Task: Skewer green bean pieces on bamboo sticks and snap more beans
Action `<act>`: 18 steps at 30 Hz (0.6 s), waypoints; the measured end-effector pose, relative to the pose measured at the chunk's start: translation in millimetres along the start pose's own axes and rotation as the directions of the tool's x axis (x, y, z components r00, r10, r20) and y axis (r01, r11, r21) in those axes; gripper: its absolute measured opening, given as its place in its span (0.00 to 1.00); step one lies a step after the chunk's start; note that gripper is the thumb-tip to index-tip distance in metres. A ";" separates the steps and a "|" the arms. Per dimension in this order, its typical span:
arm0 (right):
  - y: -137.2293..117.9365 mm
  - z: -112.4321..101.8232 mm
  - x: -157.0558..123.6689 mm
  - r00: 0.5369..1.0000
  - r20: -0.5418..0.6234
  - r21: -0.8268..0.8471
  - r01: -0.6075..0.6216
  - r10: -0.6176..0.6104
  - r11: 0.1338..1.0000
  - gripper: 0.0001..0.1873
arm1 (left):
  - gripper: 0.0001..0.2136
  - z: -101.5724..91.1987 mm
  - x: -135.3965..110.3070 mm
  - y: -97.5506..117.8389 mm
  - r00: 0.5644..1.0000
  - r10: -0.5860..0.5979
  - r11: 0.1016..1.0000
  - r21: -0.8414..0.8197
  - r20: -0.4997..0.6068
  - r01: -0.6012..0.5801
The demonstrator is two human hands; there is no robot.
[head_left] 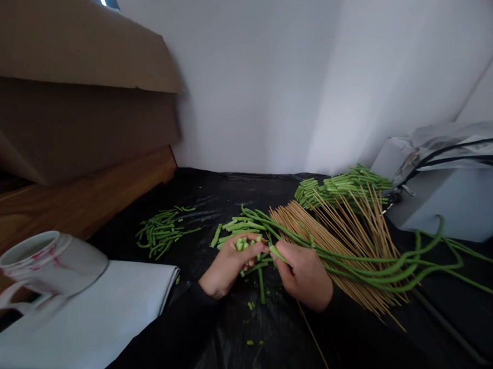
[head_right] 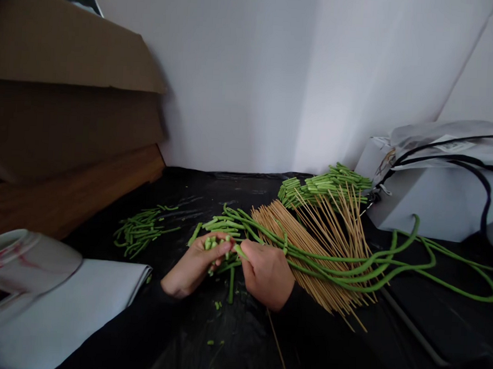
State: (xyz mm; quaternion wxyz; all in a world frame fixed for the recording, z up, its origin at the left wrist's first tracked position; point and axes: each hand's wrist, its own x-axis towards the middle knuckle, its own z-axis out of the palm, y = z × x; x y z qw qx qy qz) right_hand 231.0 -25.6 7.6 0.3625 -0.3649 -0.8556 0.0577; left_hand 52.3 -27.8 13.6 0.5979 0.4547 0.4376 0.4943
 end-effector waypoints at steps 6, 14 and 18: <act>10.7 1.3 -1.0 1.000 -0.013 -0.157 -0.024 0.022 0.987 0.10 | 0.16 -23.0 14.4 10.0 0.969 0.012 0.919 -0.380 -0.248 -0.109; 18.4 8.1 -1.6 0.992 0.026 -0.141 -0.115 0.120 0.983 0.12 | 0.19 -34.7 24.3 2.2 0.834 0.207 0.953 -0.086 -0.512 -0.289; 16.5 9.7 -1.3 0.986 0.020 -0.033 -0.165 0.166 0.986 0.14 | 0.22 -32.4 25.1 -4.9 0.844 0.444 0.862 0.400 -0.301 -0.311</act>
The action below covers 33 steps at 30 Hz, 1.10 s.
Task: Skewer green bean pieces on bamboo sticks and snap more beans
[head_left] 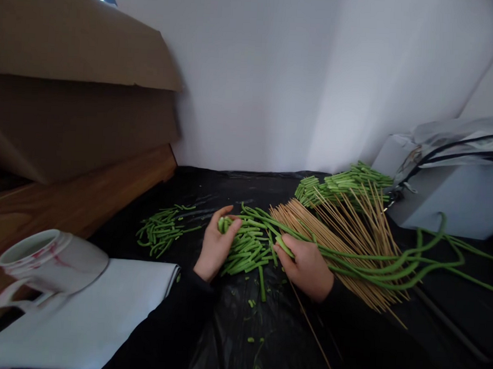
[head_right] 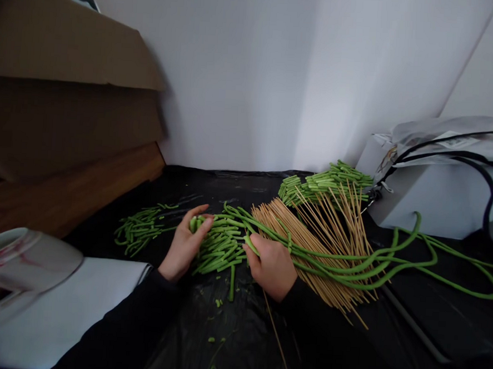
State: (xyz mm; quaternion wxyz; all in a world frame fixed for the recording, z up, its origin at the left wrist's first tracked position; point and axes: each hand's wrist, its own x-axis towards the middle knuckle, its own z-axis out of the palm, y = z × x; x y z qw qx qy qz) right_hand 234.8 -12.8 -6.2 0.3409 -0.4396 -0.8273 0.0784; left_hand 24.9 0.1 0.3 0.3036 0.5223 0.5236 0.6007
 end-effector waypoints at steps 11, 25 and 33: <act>-5.3 1.1 -0.7 0.994 -0.071 0.110 0.090 -0.083 0.990 0.14 | 0.12 5.0 -21.0 20.4 0.822 0.383 0.726 0.412 0.421 -0.550; -1.3 4.4 -4.6 0.987 0.030 -0.018 0.161 -0.161 0.987 0.07 | 0.08 13.7 -30.1 26.1 0.875 0.227 0.938 0.145 0.428 -0.314; -4.4 5.0 -5.9 0.980 0.096 0.018 0.174 -0.175 0.985 0.08 | 0.08 23.7 -37.1 22.0 0.883 0.079 0.994 0.025 0.462 -0.102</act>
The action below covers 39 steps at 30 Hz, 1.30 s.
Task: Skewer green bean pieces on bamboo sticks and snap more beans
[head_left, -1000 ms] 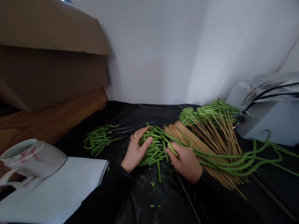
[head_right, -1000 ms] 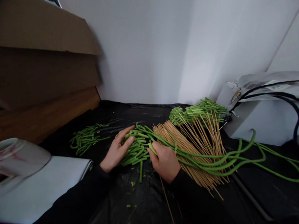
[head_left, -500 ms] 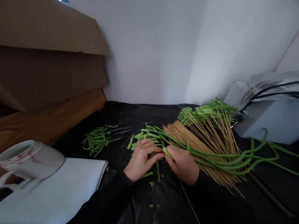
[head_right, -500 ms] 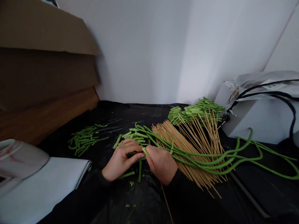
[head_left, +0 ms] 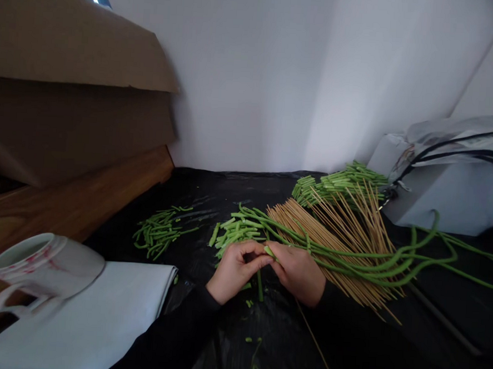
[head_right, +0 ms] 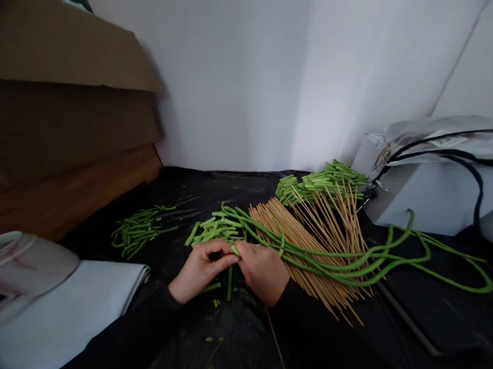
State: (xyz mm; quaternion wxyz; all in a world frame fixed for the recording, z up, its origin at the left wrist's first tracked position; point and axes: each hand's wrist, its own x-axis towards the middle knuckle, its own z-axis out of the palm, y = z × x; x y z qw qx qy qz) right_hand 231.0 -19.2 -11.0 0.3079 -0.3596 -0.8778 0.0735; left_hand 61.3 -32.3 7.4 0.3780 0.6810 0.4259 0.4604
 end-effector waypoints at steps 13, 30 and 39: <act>-1.8 -16.3 6.2 0.989 -0.108 -0.135 0.088 -0.103 0.987 0.13 | 0.11 -24.5 8.0 4.1 0.966 -0.165 0.965 -0.234 -0.200 0.116; 18.6 -35.7 7.6 0.915 -0.397 -0.375 -0.099 -0.064 0.922 0.09 | 0.09 -11.9 -9.7 13.9 0.795 -0.067 0.998 0.054 0.603 0.044; 1.2 -25.2 3.0 0.904 -0.338 -0.399 0.114 -0.262 0.910 0.14 | 0.22 -14.5 -0.8 2.7 0.880 -0.316 0.883 -0.229 0.355 0.409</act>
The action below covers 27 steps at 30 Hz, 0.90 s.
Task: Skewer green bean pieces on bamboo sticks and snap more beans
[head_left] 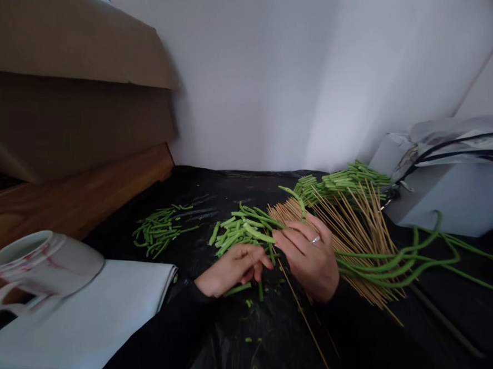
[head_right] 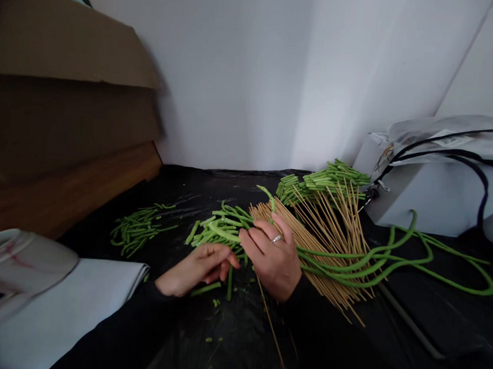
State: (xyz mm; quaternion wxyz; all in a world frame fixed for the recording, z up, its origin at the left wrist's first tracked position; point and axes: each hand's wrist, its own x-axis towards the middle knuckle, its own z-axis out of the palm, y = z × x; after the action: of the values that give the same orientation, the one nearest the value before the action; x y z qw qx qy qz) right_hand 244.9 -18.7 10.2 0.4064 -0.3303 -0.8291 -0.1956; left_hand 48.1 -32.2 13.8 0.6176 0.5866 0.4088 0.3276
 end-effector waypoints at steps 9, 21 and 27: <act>-11.6 0.2 0.1 0.988 -0.001 0.028 0.157 -0.158 0.987 0.14 | 0.15 -17.1 -3.0 5.2 0.953 -0.221 0.843 -0.450 0.206 0.293; -5.0 3.8 5.3 0.758 0.430 0.588 -0.647 0.490 0.485 0.13 | 0.13 -5.6 -4.8 8.6 0.960 -0.253 0.967 0.001 0.119 0.255; -7.7 4.8 7.5 0.614 0.551 0.641 -0.745 0.565 0.185 0.11 | 0.14 -3.9 -5.8 9.9 0.973 -0.211 0.975 0.088 0.094 0.203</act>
State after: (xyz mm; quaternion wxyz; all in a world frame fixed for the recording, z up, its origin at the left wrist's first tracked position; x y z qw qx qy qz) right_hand 233.5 -18.4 13.0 0.4718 -0.4343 -0.6226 0.4485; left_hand 42.7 -34.7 24.4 0.6452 0.5806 0.4479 0.2146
